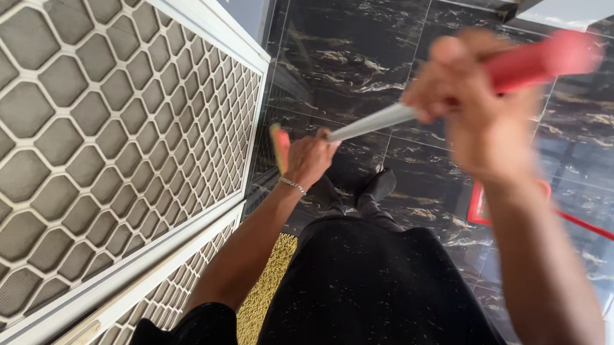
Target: The person sweeps the tiled floor using a broom and a dustpan, collecting debris into the pan.
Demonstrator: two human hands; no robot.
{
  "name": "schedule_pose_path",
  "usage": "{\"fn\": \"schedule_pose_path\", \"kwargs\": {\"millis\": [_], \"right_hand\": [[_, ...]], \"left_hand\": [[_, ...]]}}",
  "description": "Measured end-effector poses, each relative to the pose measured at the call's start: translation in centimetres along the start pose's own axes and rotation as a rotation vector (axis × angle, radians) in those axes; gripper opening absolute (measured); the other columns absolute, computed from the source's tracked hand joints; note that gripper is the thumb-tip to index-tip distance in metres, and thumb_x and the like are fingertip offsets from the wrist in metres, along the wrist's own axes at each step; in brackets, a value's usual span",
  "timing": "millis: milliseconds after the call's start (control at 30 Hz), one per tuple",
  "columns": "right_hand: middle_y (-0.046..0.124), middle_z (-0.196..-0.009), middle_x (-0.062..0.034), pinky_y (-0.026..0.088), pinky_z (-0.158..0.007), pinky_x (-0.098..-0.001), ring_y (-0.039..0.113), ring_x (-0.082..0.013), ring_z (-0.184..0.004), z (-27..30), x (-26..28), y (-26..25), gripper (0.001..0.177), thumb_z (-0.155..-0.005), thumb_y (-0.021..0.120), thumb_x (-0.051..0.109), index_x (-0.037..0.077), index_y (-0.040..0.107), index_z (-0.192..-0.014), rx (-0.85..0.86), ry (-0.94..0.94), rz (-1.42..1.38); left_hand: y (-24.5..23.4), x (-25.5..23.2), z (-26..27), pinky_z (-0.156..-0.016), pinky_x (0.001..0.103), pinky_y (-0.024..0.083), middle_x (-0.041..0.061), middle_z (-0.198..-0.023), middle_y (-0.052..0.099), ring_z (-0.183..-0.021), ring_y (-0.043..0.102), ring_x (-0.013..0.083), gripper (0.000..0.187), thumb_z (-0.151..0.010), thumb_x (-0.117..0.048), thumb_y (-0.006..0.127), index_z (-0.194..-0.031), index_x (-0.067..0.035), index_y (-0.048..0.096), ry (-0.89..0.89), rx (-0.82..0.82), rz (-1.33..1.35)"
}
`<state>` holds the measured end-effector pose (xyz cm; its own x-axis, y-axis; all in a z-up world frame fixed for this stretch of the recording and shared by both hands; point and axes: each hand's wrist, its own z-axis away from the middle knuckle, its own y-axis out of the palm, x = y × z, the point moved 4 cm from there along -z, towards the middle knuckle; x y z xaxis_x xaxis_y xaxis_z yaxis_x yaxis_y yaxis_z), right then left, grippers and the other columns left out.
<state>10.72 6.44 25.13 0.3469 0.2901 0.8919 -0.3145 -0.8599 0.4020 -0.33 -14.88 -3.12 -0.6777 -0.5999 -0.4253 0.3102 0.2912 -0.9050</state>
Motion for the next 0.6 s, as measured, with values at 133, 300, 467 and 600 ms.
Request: {"fn": "schedule_pose_path", "kwargs": {"millis": [133, 300, 467, 600], "right_hand": [[0.039, -0.056, -0.0015, 0.03, -0.047, -0.0294, 0.036, -0.009, -0.041, -1.0, -2.4, 1.8, 0.043, -0.11, 0.051, 0.003, 0.005, 0.047, -0.068, -0.011, 0.092, -0.057], [0.044, -0.053, -0.002, 0.029, -0.041, -0.0266, 0.037, -0.009, -0.043, 1.1, 0.7, 1.1, 0.043, -0.107, 0.049, -0.002, 0.006, 0.044, -0.065, 0.043, -0.019, 0.17], [0.048, -0.055, -0.0042, 0.03, -0.037, -0.0275, 0.04, -0.0102, -0.04, 1.8, 3.6, -0.3, 0.027, -0.095, 0.051, -0.004, 0.003, 0.049, -0.069, 0.055, -0.229, 0.662], [0.045, -0.053, -0.0048, 0.028, -0.038, -0.0293, 0.036, -0.0114, -0.04, 2.0, 6.0, -3.3, 0.022, -0.092, 0.051, -0.003, 0.002, 0.047, -0.071, 0.005, -0.308, 0.759]], "left_hand": [[3.1, 2.6, 0.7, -0.057, 0.046, 0.057, 0.015, -0.067, 0.071, -0.065, 0.074, 0.0336, 0.033, -0.097, -0.038, 0.068, -0.095, -0.005, 0.067, -0.173, 0.017, -0.077], [7.3, 1.4, -2.7, -0.058, 0.042, 0.059, 0.015, -0.068, 0.072, -0.065, 0.074, 0.0307, 0.036, -0.097, -0.034, 0.069, -0.109, -0.001, 0.067, -0.138, 0.034, 0.001], [8.6, -3.3, -7.2, -0.082, 0.052, 0.057, 0.005, -0.063, 0.074, -0.063, 0.076, 0.0209, 0.034, -0.083, -0.028, 0.071, -0.106, -0.002, 0.07, 0.146, -0.151, 0.053], [5.4, -6.5, -8.7, -0.051, 0.036, 0.054, 0.009, -0.062, 0.07, -0.057, 0.069, 0.0228, 0.036, -0.097, -0.036, 0.065, -0.103, 0.0, 0.069, 0.141, -0.015, 0.117]]}}
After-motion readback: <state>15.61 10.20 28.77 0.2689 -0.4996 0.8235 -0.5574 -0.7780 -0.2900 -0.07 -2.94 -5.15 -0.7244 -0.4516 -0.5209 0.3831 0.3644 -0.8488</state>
